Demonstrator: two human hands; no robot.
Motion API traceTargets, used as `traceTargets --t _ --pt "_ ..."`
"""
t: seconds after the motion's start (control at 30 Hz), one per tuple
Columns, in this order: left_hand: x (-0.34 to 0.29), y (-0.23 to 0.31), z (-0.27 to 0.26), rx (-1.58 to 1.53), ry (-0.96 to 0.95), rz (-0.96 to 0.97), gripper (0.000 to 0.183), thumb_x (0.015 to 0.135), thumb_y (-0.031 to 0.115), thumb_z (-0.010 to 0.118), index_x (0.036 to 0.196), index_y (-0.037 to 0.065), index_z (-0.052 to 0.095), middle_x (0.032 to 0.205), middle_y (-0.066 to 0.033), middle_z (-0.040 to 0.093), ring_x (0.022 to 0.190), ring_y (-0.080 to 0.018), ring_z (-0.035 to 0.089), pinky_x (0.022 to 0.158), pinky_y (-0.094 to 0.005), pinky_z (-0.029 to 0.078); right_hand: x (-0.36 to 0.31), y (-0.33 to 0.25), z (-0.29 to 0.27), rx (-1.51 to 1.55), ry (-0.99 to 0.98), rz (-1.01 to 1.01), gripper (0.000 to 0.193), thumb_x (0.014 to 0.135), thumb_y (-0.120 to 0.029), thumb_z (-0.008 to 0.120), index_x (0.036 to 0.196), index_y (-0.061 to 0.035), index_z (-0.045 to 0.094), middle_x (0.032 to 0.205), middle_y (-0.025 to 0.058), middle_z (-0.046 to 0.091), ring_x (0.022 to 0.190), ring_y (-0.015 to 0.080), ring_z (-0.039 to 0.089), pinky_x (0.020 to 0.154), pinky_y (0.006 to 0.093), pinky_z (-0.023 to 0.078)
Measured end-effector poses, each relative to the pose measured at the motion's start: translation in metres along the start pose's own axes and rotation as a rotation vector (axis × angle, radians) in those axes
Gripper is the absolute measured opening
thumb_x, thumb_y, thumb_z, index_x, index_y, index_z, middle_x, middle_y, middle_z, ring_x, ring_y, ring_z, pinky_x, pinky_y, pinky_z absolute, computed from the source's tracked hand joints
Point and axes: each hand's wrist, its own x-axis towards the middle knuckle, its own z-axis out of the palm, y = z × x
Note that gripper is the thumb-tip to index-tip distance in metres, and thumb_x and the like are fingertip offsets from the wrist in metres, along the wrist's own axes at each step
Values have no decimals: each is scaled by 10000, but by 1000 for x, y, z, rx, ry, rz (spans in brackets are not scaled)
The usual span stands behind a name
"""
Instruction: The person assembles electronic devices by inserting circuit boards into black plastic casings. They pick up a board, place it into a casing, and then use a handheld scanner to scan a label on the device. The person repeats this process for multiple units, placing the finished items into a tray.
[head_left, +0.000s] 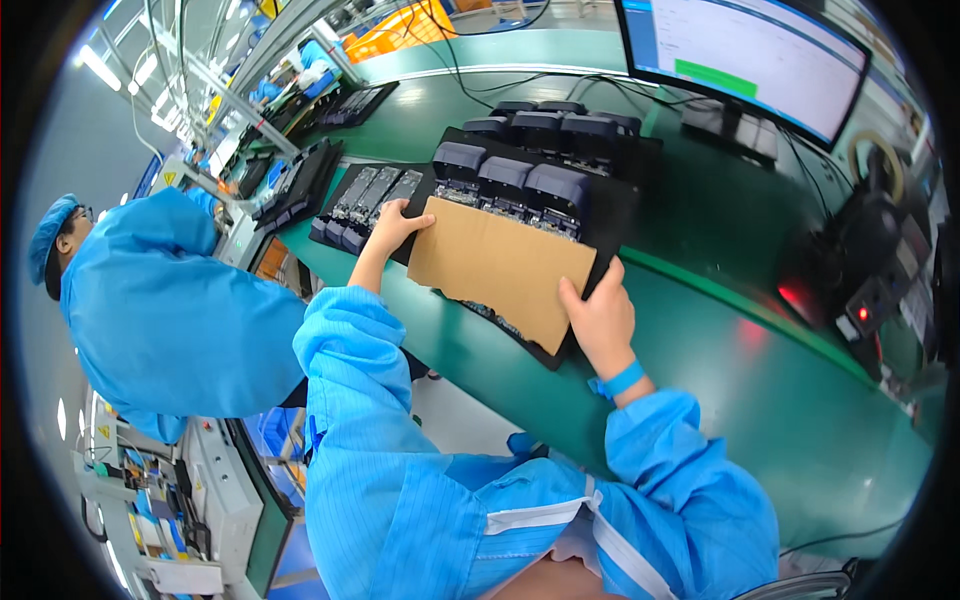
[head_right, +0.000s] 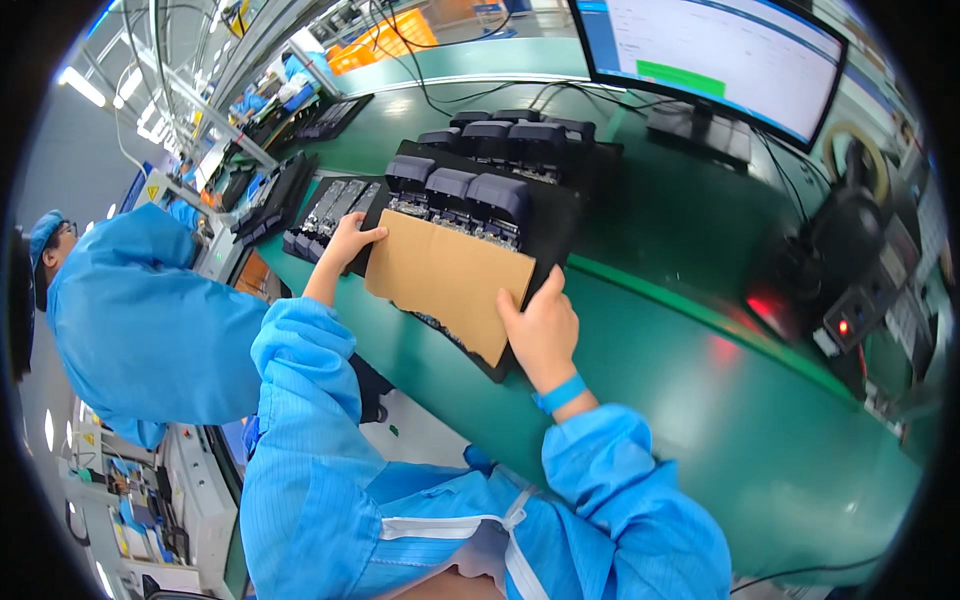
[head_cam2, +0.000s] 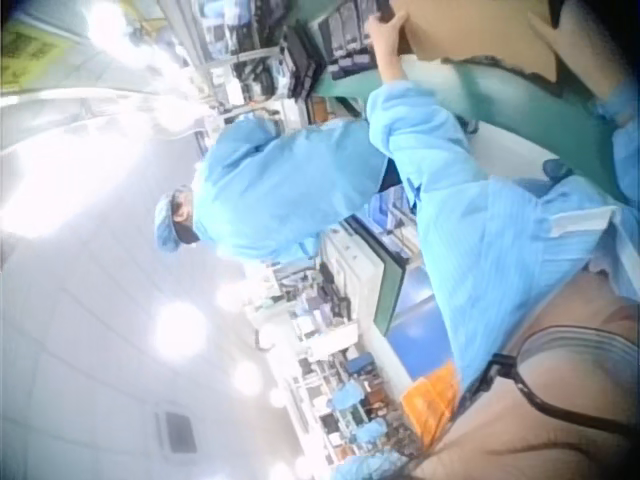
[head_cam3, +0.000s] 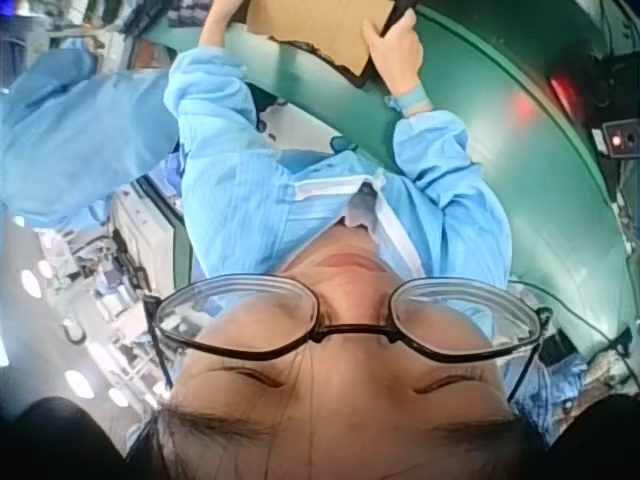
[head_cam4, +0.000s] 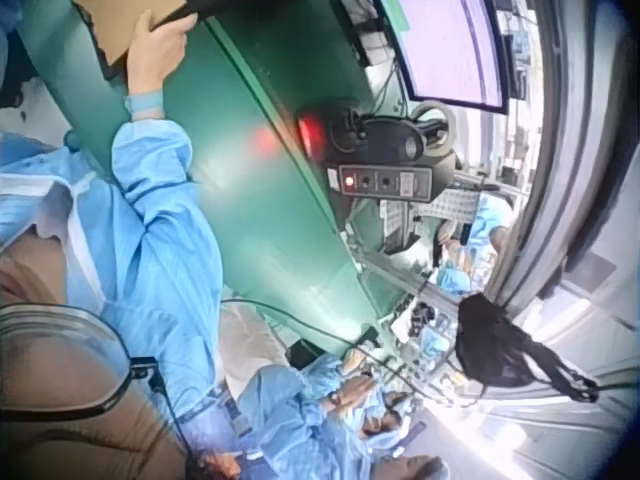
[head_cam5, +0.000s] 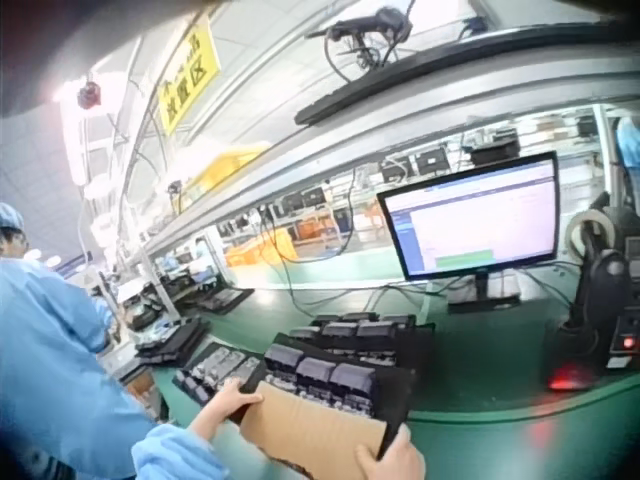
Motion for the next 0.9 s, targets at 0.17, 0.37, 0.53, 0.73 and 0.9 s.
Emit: traceTargets --t 0.17,0.37,0.53,0.73,0.9 --pt "-18 44 -36 4 -30 105 670 604 361 743 1035 -91 501 966 -205 581 925 -253 558 797 -325 422 -6 -1 -7 374 66 -21 600 754 -249 563 1159 105 297 809 253 590 729 376 591 622 393 478" --pt "-113 134 -68 -327 -223 123 676 650 230 730 1161 -39 380 967 -161 565 808 -187 585 708 -298 478 -52 -9 -111 613 107 -74 555 726 -206 594 1124 95 351 938 222 581 849 305 589 758 341 452" --pt "-219 206 -11 -379 -370 339 884 614 165 739 1321 1 233 1249 -213 395 1080 -247 465 909 -334 373 -113 41 -236 598 119 80 476 740 -122 579 1125 89 395 944 170 581 813 207 600 698 293 486" --pt "-310 204 173 -709 -531 197 938 636 182 747 1339 14 148 1222 -231 404 1104 -264 445 907 -346 377 -169 153 -339 213 121 254 529 746 -166 606 1159 93 399 970 174 578 850 217 593 717 291 477" --pt "-331 219 205 -313 -239 333 887 675 334 695 1344 91 165 1282 -274 282 1171 -384 330 949 -434 308 -181 214 -343 -298 274 220 585 761 -327 569 1226 -17 398 1152 210 475 1049 336 462 887 404 375"
